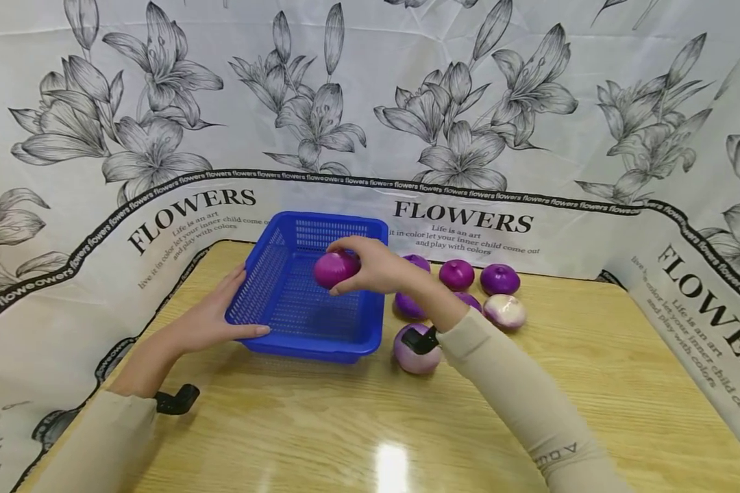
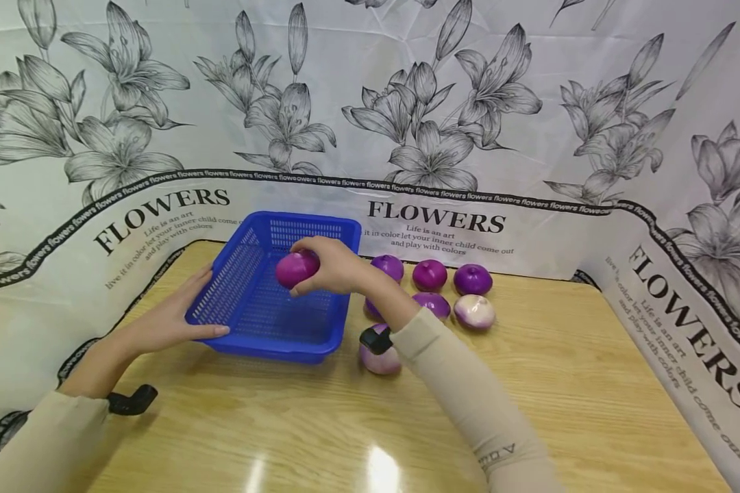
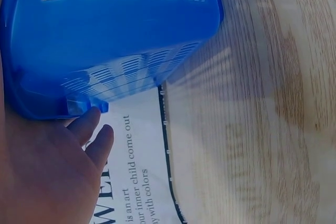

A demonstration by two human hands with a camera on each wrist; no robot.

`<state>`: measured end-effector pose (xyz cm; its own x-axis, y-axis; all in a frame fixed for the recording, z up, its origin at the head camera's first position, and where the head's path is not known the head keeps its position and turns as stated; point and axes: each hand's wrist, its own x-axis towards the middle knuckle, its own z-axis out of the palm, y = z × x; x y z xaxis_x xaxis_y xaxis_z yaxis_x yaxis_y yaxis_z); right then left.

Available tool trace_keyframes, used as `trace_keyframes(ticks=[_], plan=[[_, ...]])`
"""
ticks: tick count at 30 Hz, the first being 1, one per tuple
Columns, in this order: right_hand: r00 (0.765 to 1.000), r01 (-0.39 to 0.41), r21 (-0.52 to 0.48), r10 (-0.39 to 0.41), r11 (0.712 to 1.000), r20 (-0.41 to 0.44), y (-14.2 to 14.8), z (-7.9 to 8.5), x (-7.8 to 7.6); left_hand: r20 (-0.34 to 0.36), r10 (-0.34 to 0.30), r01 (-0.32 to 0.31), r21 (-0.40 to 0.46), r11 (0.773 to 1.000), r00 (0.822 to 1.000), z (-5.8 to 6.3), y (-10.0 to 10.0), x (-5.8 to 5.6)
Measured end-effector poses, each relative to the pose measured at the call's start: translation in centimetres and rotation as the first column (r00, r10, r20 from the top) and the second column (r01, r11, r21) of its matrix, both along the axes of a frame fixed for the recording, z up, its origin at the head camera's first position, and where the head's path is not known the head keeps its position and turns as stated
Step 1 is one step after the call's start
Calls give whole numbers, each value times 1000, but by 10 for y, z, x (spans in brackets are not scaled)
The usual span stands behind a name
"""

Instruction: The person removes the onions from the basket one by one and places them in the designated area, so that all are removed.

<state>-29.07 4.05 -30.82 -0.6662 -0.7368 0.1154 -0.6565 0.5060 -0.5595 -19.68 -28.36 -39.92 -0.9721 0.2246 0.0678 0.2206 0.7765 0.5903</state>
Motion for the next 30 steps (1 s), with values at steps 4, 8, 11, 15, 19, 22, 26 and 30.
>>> trace_keyframes(ticks=[4,8,11,15,19,22,26,30], plan=[[999,32,-68,-33,997,-12,33,1,16,4,-5,5,-2,1000,1000,2,0,1],[998,45,-111,-48,993,-26,66,-1,31,4,-6,6,3,1000,1000,3,1,2],[998,64,-118,-65,991,-10,90,-6,40,4,-7,7,-2,1000,1000,3,0,1],[994,110,-99,-109,989,17,117,-15,51,1,-13,13,-3,1000,1000,2,1,1],[989,144,-65,-145,987,-1,142,-26,57,-1,-18,18,-1,1000,1000,1,0,1],[990,139,-25,-140,990,-28,161,-35,60,3,-18,18,-4,1000,1000,1,-1,1],[987,158,58,-156,986,-41,185,-46,63,2,-20,20,4,1000,1000,2,0,1],[986,167,102,-167,981,-5,198,-61,65,0,-18,18,11,1000,1000,3,0,2]])
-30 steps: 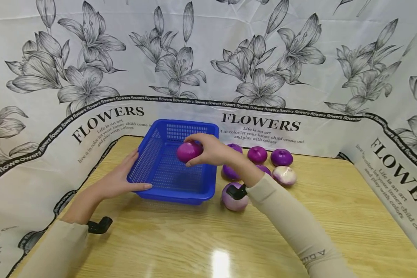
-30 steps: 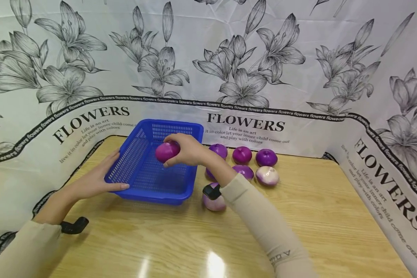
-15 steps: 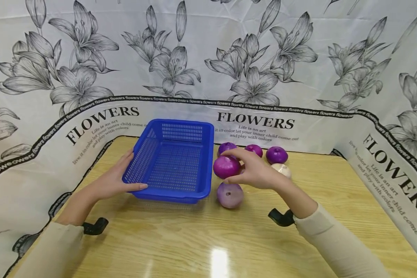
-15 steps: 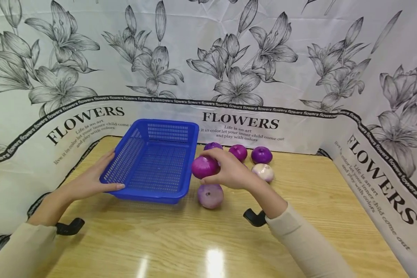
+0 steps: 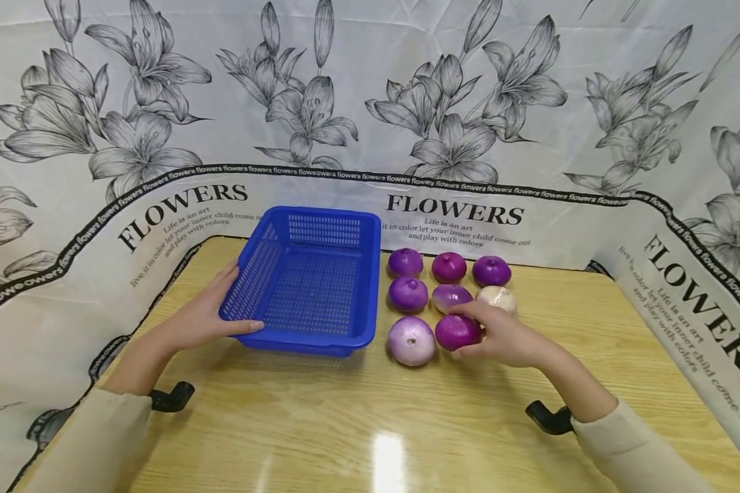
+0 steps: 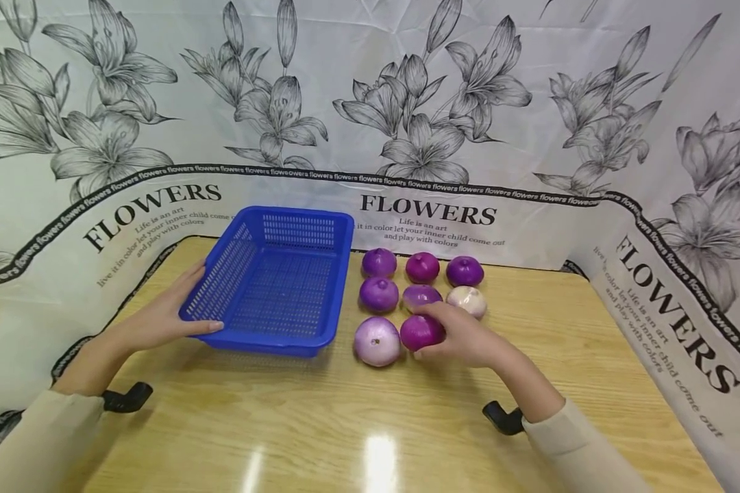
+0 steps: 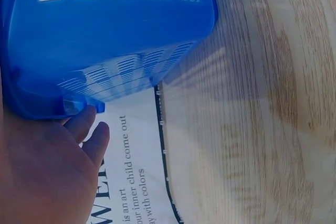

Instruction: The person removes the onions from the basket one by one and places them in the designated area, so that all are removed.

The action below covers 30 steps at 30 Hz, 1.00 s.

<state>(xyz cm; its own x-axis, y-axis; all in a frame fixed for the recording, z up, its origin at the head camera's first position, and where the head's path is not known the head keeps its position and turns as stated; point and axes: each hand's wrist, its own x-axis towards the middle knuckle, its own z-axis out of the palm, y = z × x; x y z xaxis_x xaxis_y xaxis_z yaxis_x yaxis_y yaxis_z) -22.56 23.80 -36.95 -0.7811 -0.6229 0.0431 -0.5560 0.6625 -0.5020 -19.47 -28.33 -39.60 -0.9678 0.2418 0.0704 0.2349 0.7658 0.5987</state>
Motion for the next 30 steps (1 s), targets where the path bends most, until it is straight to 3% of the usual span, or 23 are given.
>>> trace_keyframes(ticks=[6,10,18,24,30], plan=[[996,-34,13,32,999,87,10,-27,3,-7,-3,3,3,1000,1000,-4,0,3],[990,-21,21,18,1000,140,15,-35,7,-1,-12,12,20,1000,1000,-10,1,8],[998,-26,-7,26,1000,59,14,-39,4,-14,5,-4,24,1000,1000,-8,0,6],[995,-8,-37,12,999,99,18,-39,12,-23,-16,17,21,1000,1000,-7,-2,4],[992,11,-65,-3,998,125,25,-31,23,13,-17,16,75,997,1000,-11,-7,13]])
